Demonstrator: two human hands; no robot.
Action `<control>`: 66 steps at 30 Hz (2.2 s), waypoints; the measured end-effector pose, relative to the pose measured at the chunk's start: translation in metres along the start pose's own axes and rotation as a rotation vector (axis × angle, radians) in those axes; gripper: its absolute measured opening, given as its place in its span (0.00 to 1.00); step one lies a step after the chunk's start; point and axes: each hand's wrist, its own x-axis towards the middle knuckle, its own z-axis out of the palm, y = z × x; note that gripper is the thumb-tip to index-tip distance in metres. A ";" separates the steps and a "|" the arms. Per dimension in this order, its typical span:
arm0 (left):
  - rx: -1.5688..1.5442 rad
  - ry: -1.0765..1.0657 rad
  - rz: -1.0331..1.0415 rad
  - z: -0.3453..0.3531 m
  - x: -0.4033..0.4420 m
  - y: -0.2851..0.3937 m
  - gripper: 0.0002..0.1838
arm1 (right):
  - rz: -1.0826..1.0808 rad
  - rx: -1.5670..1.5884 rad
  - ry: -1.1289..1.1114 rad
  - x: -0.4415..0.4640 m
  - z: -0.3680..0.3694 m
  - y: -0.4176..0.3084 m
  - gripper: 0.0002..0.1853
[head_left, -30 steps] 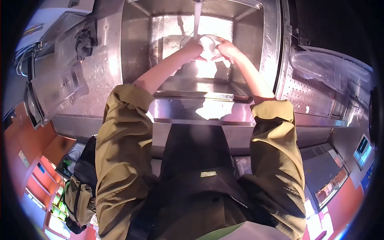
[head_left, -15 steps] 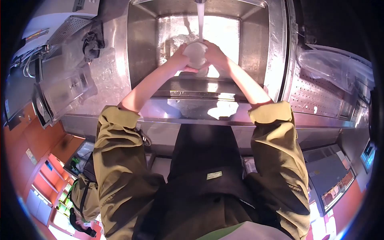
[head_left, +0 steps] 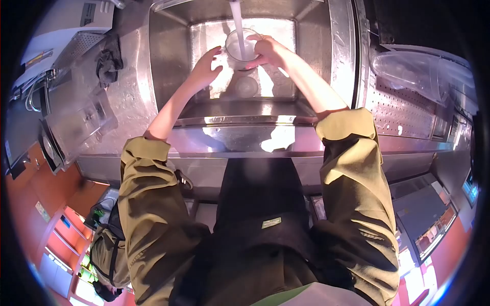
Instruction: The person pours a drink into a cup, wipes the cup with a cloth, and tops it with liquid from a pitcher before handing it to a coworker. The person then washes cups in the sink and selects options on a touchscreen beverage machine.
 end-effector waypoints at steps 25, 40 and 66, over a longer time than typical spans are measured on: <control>-0.385 -0.778 -0.894 0.022 0.040 0.062 0.39 | 0.274 0.553 -0.114 -0.015 -0.044 0.122 0.30; -1.336 -0.500 -0.858 0.006 0.022 0.058 0.32 | 0.062 0.258 -0.093 -0.006 0.013 0.065 0.24; 0.395 -0.328 -0.392 0.063 0.037 -0.045 0.23 | -0.916 -0.312 1.363 -0.313 -0.130 0.031 0.27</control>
